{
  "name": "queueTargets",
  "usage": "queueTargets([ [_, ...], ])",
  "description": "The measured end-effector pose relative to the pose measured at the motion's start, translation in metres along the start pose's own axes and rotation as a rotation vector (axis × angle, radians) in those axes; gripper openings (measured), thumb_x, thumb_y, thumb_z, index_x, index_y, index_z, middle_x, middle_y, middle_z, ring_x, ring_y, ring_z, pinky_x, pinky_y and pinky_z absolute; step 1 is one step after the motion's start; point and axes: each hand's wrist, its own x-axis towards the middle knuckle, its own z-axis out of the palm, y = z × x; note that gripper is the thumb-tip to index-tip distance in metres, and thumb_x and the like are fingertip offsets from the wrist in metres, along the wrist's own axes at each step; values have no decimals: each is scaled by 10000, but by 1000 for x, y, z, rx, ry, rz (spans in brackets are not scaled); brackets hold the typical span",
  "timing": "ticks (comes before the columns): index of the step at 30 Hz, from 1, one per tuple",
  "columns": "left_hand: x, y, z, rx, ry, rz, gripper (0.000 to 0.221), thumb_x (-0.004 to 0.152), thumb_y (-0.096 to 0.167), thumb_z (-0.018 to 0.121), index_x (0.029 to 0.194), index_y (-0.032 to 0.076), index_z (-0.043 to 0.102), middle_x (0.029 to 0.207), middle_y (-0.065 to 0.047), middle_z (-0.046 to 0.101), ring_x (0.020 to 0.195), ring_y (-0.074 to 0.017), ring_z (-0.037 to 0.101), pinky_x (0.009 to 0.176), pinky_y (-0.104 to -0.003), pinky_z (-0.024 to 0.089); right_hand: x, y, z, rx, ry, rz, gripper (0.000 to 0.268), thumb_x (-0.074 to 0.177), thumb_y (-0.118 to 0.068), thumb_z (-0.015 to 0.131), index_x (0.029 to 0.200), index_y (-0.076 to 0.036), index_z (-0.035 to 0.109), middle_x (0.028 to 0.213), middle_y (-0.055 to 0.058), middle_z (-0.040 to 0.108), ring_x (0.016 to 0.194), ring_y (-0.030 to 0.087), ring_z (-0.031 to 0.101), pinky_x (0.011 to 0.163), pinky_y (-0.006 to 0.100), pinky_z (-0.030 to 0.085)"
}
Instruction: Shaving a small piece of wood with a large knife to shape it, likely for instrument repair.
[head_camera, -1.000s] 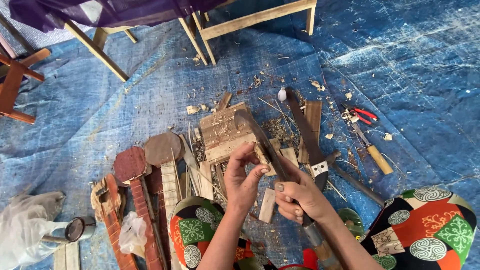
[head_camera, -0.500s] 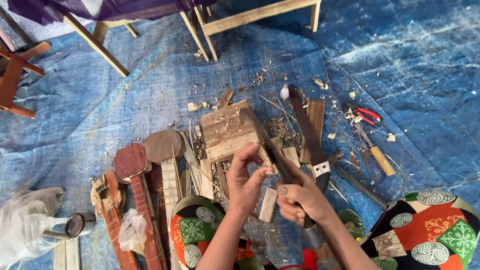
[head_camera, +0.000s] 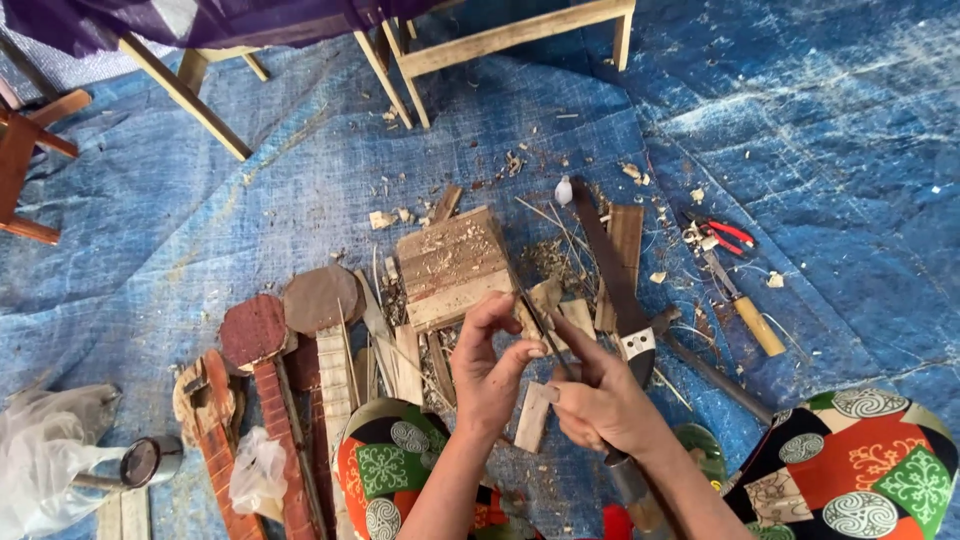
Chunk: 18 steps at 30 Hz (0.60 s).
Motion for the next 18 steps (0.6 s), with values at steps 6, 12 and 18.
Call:
queueTargets([
  [6, -10, 5, -5, 16, 2, -37, 553, 815, 63, 832, 1320, 88, 608, 1334, -40, 571, 996, -152, 558, 948, -302, 498, -8, 10, 2, 469, -117, 108, 864, 853, 35, 584, 1629, -237, 319, 607, 28, 472, 345, 66, 366, 273, 223, 265],
  [12, -3, 4, -4, 83, 4, -25, 557, 809, 172, 831, 1322, 112, 622, 1319, -40, 604, 976, -138, 577, 958, -294, 513, -22, -22, 12, 286, -183, -21, 802, 879, 13, 574, 1616, -169, 314, 526, 1, 517, 331, 80, 394, 255, 224, 288],
  [18, -2, -5, -3, 13, -39, 23, 509, 875, 215, 791, 1353, 212, 617, 1280, -19, 627, 1036, -152, 581, 978, -309, 537, -4, 1, 4, -23, 7, -74, 960, 773, 95, 659, 1628, -186, 323, 533, 5, 589, 315, 71, 384, 226, 216, 304],
])
